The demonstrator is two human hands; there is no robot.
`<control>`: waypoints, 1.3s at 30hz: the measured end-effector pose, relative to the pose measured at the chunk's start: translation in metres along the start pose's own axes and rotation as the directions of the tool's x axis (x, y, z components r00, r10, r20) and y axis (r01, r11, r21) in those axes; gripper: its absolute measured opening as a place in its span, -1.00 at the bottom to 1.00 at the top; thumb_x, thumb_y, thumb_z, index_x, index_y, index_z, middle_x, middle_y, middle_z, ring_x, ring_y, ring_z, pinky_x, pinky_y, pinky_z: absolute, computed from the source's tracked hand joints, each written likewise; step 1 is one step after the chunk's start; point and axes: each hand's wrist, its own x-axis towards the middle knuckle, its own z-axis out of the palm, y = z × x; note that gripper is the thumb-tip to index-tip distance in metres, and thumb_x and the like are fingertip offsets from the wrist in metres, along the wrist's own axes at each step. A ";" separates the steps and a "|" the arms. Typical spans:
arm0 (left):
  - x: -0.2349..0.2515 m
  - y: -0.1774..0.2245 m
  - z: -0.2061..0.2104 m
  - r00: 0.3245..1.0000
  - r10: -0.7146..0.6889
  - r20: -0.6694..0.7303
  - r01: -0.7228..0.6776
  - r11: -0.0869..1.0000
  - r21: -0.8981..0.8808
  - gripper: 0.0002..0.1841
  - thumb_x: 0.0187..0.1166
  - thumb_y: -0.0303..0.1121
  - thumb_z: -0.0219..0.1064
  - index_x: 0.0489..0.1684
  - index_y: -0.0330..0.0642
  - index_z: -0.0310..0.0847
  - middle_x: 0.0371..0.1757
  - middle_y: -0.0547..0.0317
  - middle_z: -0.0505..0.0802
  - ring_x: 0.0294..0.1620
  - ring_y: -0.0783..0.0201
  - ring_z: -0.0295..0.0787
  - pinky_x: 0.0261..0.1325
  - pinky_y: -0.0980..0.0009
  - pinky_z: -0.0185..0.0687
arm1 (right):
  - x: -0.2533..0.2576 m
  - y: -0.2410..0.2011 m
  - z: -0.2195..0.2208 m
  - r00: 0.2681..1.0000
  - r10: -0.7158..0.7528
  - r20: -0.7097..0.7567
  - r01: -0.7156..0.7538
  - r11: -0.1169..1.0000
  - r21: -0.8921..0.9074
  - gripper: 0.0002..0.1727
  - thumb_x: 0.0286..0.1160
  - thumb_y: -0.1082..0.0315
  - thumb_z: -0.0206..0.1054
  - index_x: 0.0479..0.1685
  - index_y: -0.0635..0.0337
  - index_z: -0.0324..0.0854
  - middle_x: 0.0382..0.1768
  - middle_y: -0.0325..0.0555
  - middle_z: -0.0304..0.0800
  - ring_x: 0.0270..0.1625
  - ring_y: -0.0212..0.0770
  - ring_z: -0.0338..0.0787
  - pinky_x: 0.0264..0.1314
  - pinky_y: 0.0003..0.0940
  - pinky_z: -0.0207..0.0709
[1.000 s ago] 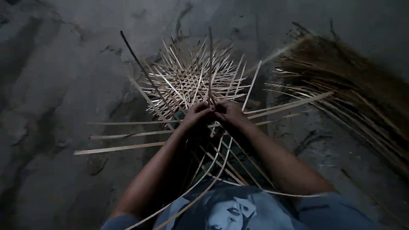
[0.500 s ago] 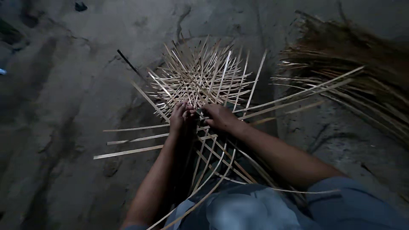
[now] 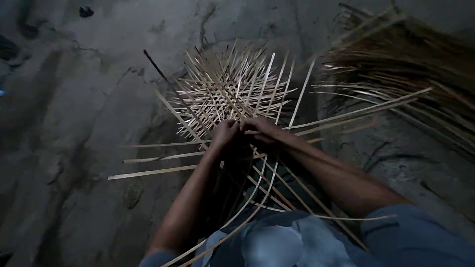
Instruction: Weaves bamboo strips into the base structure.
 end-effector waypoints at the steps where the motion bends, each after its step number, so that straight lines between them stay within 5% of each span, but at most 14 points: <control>1: 0.001 0.000 0.003 1.000 -0.004 0.002 0.004 0.989 -0.151 -0.64 0.81 -0.11 0.14 0.13 -0.19 0.74 -0.23 0.05 0.81 -0.25 0.22 0.73 -0.08 0.15 0.68 | -0.007 -0.002 -0.001 0.999 0.030 -0.026 -0.030 0.999 0.027 -0.79 0.63 0.39 0.31 0.13 0.21 0.72 0.02 0.02 0.85 0.12 -0.05 0.83 0.34 0.08 0.63; 2: 0.001 -0.003 0.008 0.999 0.021 -0.027 -0.028 0.943 -0.332 -0.66 0.80 -0.11 0.14 -0.05 -0.18 0.72 -0.46 0.22 0.68 -0.50 0.38 0.57 -0.37 0.38 0.58 | -0.012 -0.003 -0.001 0.995 0.087 -0.055 -0.084 0.995 0.053 -0.80 0.63 0.37 0.31 0.10 0.18 0.74 0.01 -0.01 0.85 0.11 -0.08 0.83 0.32 0.07 0.64; 4: -0.003 -0.011 0.013 0.986 0.141 -0.084 -0.165 0.838 -0.520 -0.70 0.81 -0.17 0.08 -0.21 -0.11 0.63 -0.47 0.40 0.62 -0.53 0.53 0.51 -0.41 0.53 0.54 | -0.015 -0.003 -0.001 0.975 0.197 -0.099 -0.188 0.978 0.089 -0.77 0.63 0.34 0.31 0.11 0.19 0.75 0.05 0.01 0.85 0.15 -0.05 0.82 0.35 0.13 0.63; 7: -0.018 -0.018 0.007 0.927 0.369 -0.075 -0.361 0.816 -0.452 -0.70 0.79 -0.29 0.16 0.27 -0.16 0.73 0.11 0.19 0.83 -0.05 0.37 0.77 0.05 0.35 0.75 | -0.014 -0.011 0.006 0.928 0.307 -0.212 -0.294 0.952 0.088 -0.77 0.51 0.29 0.44 0.07 0.14 0.77 -0.04 -0.04 0.87 0.05 -0.10 0.85 0.26 0.06 0.69; 9: -0.034 -0.016 -0.003 0.908 0.416 -0.058 -0.402 0.822 -0.404 -0.62 0.81 -0.24 0.11 0.47 0.00 0.68 0.30 0.23 0.79 -0.06 0.40 0.70 -0.03 0.42 0.64 | -0.010 -0.023 0.012 0.910 0.330 -0.250 -0.335 0.942 0.026 -0.76 0.44 0.29 0.53 -0.02 0.18 0.74 -0.14 -0.01 0.87 -0.03 -0.03 0.86 0.16 0.10 0.71; 11: -0.047 -0.014 -0.015 0.915 0.375 -0.148 -0.401 0.812 -0.425 -0.64 0.80 -0.20 0.14 0.44 0.02 0.70 0.10 0.25 0.81 -0.26 0.44 0.63 -0.23 0.51 0.57 | -0.005 -0.032 0.018 0.921 0.299 -0.251 -0.328 0.941 -0.080 -0.75 0.45 0.38 0.48 0.04 0.25 0.69 -0.08 0.09 0.85 0.01 0.09 0.86 0.13 0.17 0.71; 15: -0.046 -0.030 -0.028 0.952 0.160 -0.260 -0.297 0.680 -0.670 -0.65 0.87 -0.22 -0.03 0.46 0.04 0.55 -0.11 0.32 0.76 -0.32 0.50 0.66 -0.21 0.58 0.62 | 0.008 -0.058 0.030 0.961 0.156 -0.230 -0.226 0.919 -0.323 -0.53 0.37 0.50 0.46 0.33 0.24 0.63 0.26 0.28 0.66 0.27 0.29 0.73 0.18 0.22 0.70; 18: -0.035 -0.040 -0.023 0.958 -0.091 -0.274 -0.141 0.679 -0.721 -0.70 0.86 -0.24 0.03 0.42 -0.08 0.40 -0.08 0.23 0.76 -0.23 0.40 0.72 -0.10 0.43 0.69 | 0.022 -0.069 0.039 0.974 0.210 -0.088 -0.227 0.918 -0.326 -0.39 0.43 0.30 0.49 0.54 0.15 0.52 0.29 0.22 0.70 0.23 0.22 0.78 0.22 0.21 0.68; 26: -0.020 -0.036 -0.015 0.938 -0.164 -0.304 -0.080 0.753 -0.653 -0.59 0.75 -0.44 0.10 0.55 -0.22 0.25 -0.19 0.04 0.71 -0.41 0.27 0.71 -0.28 0.32 0.73 | 0.032 -0.050 0.039 0.974 0.201 -0.104 -0.222 0.938 -0.266 -0.49 0.54 0.26 0.44 0.48 0.12 0.57 0.19 0.13 0.79 0.21 0.15 0.81 0.24 0.21 0.66; 28: -0.021 -0.031 -0.011 0.927 -0.165 -0.338 -0.020 0.876 -0.482 -0.59 0.75 -0.43 0.09 0.55 -0.23 0.24 -0.20 -0.02 0.76 -0.41 0.20 0.79 -0.29 0.25 0.79 | 0.032 -0.049 0.040 0.973 0.214 -0.087 -0.228 0.948 -0.224 -0.56 0.57 0.29 0.40 0.42 0.14 0.62 0.12 0.11 0.83 0.19 0.13 0.82 0.28 0.20 0.63; 30: -0.024 -0.019 -0.010 0.925 -0.096 -0.367 0.075 0.995 -0.070 -0.57 0.77 -0.39 0.09 0.58 -0.26 0.28 0.01 -0.19 0.81 -0.10 -0.05 0.84 -0.01 -0.04 0.77 | 0.033 -0.048 0.040 0.974 0.211 -0.078 -0.223 0.952 -0.208 -0.60 0.57 0.33 0.40 0.37 0.18 0.65 0.10 0.15 0.83 0.19 0.15 0.82 0.31 0.20 0.62; 33: -0.022 -0.006 -0.013 0.954 -0.037 -0.298 0.125 0.951 0.282 -0.54 0.71 -0.32 0.23 0.52 -0.31 0.37 0.35 -0.35 0.66 0.26 -0.28 0.72 0.28 -0.23 0.63 | 0.037 -0.044 0.039 0.969 0.243 -0.054 -0.248 0.962 -0.117 -0.61 0.55 0.37 0.40 0.35 0.19 0.67 0.10 0.14 0.83 0.19 0.12 0.82 0.35 0.17 0.61; 36: -0.002 -0.004 -0.029 0.991 -0.073 -0.115 0.110 0.924 0.367 -0.67 0.67 -0.25 0.32 0.21 -0.29 0.69 0.16 -0.32 0.78 0.18 -0.26 0.76 0.25 -0.29 0.61 | 0.036 -0.032 0.024 0.968 0.247 0.044 -0.250 0.964 0.094 -0.62 0.62 0.38 0.36 0.40 0.09 0.62 0.07 0.06 0.85 0.07 -0.01 0.86 0.27 0.10 0.67; 39: 0.014 -0.011 -0.046 0.987 -0.049 0.153 0.003 0.959 0.282 -0.71 0.75 -0.33 0.19 0.27 -0.18 0.72 0.09 -0.20 0.84 0.14 -0.13 0.78 0.26 -0.27 0.57 | 0.031 -0.017 0.013 0.989 0.113 0.093 -0.130 0.972 0.194 -0.69 0.71 0.33 0.30 0.35 0.12 0.60 0.04 -0.02 0.86 0.01 -0.14 0.87 0.21 -0.03 0.71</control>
